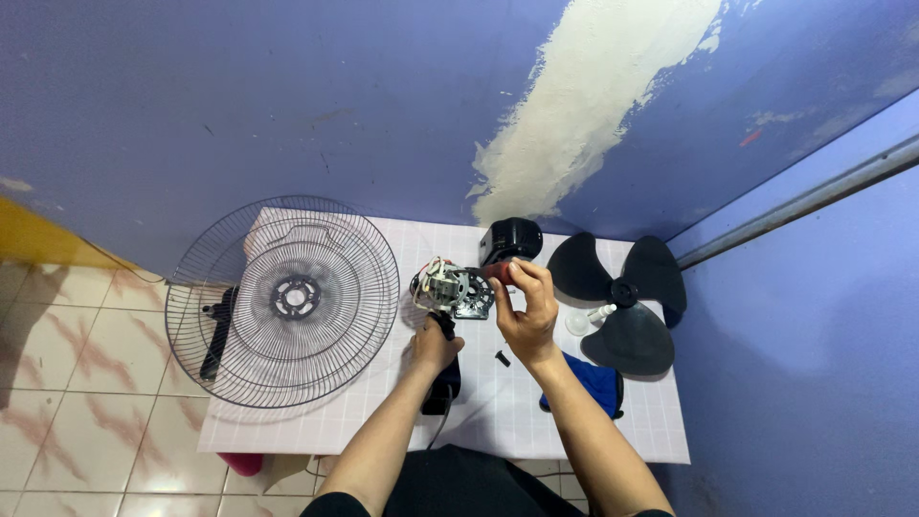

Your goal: The person disassembles an electric fan on a table. They remove the front grille, unscrew the motor housing, and separate the motor from its casing, leaving the components laid out on the table.

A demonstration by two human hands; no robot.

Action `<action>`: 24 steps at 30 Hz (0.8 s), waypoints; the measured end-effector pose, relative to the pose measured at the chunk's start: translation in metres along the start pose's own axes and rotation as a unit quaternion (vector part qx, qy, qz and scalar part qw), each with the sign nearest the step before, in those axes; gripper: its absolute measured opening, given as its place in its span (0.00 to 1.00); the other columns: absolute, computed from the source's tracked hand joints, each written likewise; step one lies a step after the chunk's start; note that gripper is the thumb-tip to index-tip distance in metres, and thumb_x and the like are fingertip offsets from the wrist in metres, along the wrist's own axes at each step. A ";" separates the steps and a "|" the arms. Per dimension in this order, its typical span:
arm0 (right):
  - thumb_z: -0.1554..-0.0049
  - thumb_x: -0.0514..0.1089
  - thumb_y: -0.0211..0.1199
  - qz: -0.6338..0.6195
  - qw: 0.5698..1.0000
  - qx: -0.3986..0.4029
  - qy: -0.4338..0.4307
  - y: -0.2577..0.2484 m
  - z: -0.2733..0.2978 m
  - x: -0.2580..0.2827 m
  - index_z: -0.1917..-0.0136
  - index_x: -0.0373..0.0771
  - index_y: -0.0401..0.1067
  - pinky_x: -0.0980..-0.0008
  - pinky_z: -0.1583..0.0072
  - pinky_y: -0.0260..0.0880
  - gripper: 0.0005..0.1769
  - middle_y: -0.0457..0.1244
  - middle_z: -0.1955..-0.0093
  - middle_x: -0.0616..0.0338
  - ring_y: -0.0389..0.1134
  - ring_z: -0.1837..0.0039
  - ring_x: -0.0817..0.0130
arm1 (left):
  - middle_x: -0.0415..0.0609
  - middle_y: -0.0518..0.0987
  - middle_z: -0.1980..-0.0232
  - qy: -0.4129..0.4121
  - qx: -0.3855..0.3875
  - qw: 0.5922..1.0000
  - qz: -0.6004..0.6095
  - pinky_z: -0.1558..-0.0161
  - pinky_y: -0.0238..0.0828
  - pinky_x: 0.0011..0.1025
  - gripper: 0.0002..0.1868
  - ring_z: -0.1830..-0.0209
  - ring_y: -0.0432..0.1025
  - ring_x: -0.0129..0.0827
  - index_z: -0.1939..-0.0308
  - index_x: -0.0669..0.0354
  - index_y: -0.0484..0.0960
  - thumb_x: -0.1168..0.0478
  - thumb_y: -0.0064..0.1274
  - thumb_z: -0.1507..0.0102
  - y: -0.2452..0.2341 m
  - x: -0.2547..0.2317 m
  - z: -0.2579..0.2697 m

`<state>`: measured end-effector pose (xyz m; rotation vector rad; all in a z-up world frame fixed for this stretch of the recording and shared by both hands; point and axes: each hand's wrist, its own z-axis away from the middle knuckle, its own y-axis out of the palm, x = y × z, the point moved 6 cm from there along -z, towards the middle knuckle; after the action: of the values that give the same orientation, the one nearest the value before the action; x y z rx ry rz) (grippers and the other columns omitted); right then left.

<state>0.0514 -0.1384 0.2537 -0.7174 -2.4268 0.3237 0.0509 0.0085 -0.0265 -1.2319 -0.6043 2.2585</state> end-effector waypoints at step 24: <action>0.47 0.29 0.73 -0.071 0.992 0.099 -0.004 0.016 -0.015 0.016 0.41 0.35 0.72 0.68 0.48 0.79 0.22 0.68 0.41 0.47 0.75 0.48 0.62 | 0.71 0.77 0.46 0.058 -0.048 0.996 0.047 0.38 0.67 0.53 0.37 0.44 0.71 0.66 0.43 0.68 0.70 0.51 0.63 0.51 0.009 0.010 -0.007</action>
<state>0.0557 -0.1148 0.2667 -0.4546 -2.3945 0.5027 0.0507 0.0080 -0.0418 -1.4550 -0.6308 2.2378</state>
